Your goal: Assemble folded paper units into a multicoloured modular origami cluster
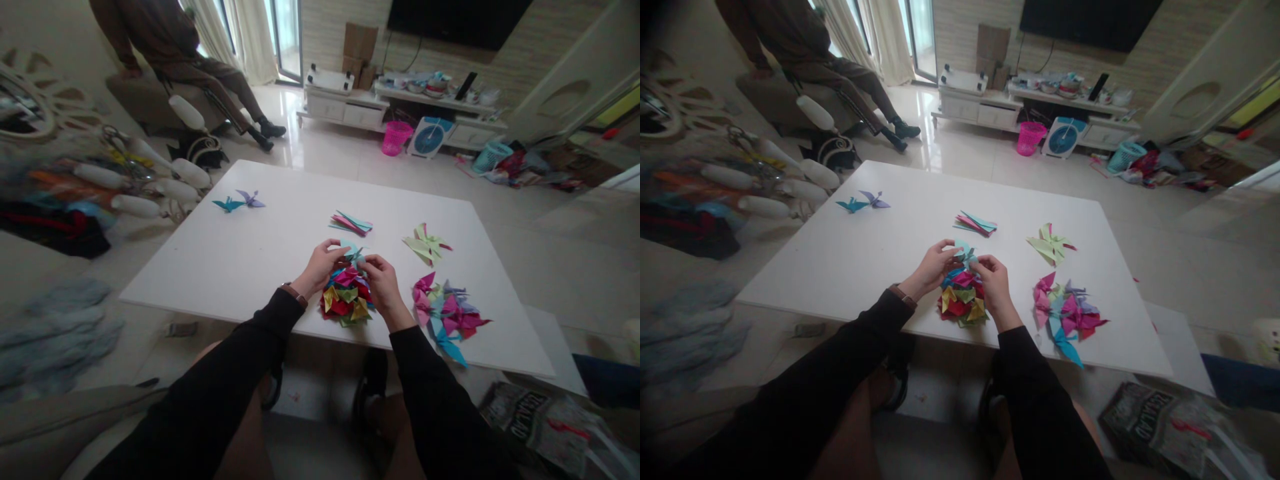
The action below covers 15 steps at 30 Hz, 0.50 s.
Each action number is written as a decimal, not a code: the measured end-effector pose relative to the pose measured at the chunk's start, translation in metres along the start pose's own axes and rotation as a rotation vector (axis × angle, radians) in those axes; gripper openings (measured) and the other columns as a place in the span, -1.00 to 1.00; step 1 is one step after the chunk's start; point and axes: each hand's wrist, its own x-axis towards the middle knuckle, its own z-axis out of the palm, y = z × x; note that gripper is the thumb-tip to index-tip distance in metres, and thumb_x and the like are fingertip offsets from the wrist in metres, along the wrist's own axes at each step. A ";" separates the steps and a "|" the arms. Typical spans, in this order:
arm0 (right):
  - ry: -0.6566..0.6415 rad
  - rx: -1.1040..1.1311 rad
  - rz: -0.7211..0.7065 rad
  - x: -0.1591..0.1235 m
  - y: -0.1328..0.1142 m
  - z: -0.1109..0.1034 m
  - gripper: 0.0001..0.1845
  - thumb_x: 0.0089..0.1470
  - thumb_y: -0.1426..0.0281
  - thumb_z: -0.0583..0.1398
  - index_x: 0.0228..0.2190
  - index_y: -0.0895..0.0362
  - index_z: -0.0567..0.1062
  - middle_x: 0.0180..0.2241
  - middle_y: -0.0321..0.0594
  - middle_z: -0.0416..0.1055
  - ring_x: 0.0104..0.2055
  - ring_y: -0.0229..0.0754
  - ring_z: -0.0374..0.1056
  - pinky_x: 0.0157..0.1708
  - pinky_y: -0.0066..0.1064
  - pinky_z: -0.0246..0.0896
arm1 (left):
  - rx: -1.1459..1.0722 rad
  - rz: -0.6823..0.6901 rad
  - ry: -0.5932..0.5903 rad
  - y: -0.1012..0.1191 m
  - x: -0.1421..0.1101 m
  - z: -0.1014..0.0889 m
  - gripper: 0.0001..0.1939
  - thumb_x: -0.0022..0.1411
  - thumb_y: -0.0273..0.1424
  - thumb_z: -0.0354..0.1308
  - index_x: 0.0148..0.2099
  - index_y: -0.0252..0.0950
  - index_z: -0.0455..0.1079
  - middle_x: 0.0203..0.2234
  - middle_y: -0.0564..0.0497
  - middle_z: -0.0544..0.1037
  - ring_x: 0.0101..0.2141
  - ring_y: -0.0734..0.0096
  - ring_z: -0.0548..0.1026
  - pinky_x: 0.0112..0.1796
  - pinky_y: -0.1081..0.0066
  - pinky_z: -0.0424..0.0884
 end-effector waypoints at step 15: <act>-0.011 -0.004 0.002 0.001 0.001 -0.001 -0.71 -0.29 0.31 0.47 -0.49 0.09 0.52 -0.50 -0.38 0.44 -0.44 -0.26 0.30 -0.39 -0.38 0.20 | -0.023 -0.003 -0.006 0.001 -0.001 0.000 -0.57 -0.02 -0.43 0.47 -0.19 -0.30 0.29 -0.46 0.03 0.60 -0.52 0.49 0.54 -0.38 0.46 0.47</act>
